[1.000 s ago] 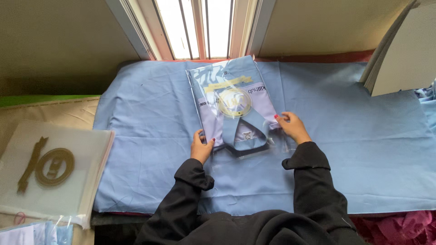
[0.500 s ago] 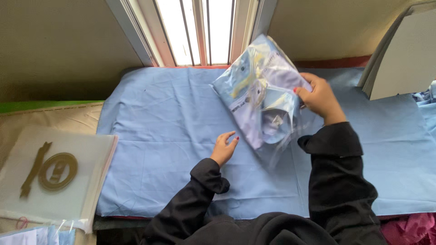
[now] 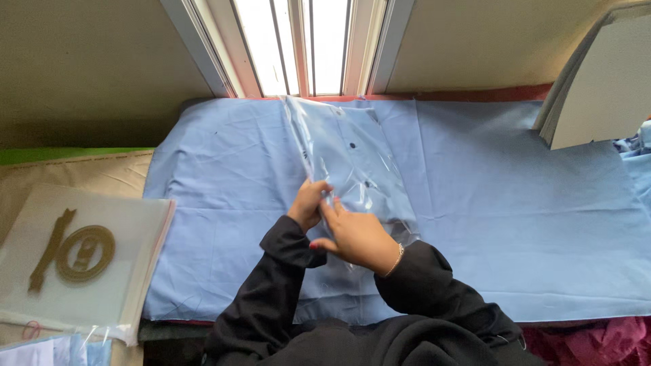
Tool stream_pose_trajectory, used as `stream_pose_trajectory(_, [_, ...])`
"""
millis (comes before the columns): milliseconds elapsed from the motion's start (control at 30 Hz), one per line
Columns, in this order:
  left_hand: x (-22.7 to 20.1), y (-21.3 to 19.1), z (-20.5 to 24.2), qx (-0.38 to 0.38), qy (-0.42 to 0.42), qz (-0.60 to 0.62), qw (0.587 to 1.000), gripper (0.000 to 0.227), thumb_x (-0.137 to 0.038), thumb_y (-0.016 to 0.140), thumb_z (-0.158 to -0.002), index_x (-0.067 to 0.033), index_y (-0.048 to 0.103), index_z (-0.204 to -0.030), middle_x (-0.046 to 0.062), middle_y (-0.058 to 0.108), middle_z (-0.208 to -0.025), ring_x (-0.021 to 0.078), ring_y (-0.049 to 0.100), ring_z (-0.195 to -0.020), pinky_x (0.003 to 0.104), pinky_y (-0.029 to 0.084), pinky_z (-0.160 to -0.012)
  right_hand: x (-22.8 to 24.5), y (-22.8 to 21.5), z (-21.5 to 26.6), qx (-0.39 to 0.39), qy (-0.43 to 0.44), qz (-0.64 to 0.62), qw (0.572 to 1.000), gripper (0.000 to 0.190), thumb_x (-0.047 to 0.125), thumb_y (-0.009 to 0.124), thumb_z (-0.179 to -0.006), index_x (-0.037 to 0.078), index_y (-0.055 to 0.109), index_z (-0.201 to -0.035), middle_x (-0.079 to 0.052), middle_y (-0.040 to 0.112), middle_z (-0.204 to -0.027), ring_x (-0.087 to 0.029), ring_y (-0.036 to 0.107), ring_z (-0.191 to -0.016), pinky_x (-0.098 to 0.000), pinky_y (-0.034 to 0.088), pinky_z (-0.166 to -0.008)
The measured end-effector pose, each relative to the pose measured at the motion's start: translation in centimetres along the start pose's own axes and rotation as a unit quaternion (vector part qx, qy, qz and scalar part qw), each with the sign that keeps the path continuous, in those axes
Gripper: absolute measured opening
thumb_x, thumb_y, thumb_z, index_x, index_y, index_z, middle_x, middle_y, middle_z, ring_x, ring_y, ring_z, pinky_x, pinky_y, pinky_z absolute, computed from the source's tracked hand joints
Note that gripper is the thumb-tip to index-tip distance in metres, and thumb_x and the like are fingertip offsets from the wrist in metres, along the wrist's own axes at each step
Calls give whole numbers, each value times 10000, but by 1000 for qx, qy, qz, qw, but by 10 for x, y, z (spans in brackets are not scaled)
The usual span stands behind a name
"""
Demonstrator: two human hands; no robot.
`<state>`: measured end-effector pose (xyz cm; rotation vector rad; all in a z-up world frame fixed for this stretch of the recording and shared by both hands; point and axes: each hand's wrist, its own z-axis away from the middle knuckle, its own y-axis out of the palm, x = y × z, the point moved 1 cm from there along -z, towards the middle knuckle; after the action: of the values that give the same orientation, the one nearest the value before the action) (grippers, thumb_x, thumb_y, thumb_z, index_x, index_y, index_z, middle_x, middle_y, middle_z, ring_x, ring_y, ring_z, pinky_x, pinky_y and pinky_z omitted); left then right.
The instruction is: The person folds a light blue and white collared shirt by hand using a white cardboard guide, inserts the folded shirt into a clear plastic bag, and seals the bag.
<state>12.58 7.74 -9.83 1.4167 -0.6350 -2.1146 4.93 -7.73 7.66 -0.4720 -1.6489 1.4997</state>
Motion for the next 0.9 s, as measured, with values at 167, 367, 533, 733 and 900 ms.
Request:
stream_pose_trajectory(167, [24, -98, 31, -101, -44, -54, 992, 357, -89, 631, -837, -34, 547, -1181, 89, 610, -971, 240, 640, -834, 408, 586, -704, -93, 62, -12, 21, 97, -202, 974, 597, 510, 639, -938, 120, 604, -1388, -173, 714, -1251, -330, 694, -1124, -436, 538, -974])
stream_pose_trajectory(367, [23, -107, 77, -126, -64, -299, 944, 830, -173, 765, -814, -179, 342, -1528, 89, 682, -1237, 194, 678, -1040, 384, 579, -786, -237, 151, -9, -133, 297, -179, 928, 604, 417, 750, -882, 0, 620, -1298, -249, 655, -1245, -372, 644, -1134, -441, 508, -967])
stream_pose_trajectory(533, [36, -116, 18, -180, 145, -432, 872, 827, -148, 800, -808, -92, 452, -1556, 156, 726, -1187, 217, 721, -971, 334, 587, -803, -253, 163, -27, -231, 307, -262, 885, 571, 378, 743, -880, 18, 631, -1309, -187, 705, -1245, -327, 689, -1161, -407, 525, -1010])
stream_pose_trajectory(733, [28, -109, 24, -208, -4, -341, 917, 732, -214, 784, -896, -26, 408, -1496, 130, 681, -1215, 198, 692, -867, 340, 557, -685, -167, 106, -14, -432, 143, -20, 890, 330, 223, 723, -896, 42, 687, -1170, -162, 696, -1144, -347, 676, -1066, -421, 520, -934])
stream_pose_trajectory(900, [53, -143, 79, -68, -89, -190, 975, 666, -91, 716, -883, 13, 408, -1464, 177, 727, -1142, 193, 733, -888, 294, 604, -720, -45, 118, 3, -96, 18, -297, 950, 178, 190, 734, -870, 116, 764, -1029, -74, 736, -960, -233, 740, -841, -352, 593, -770])
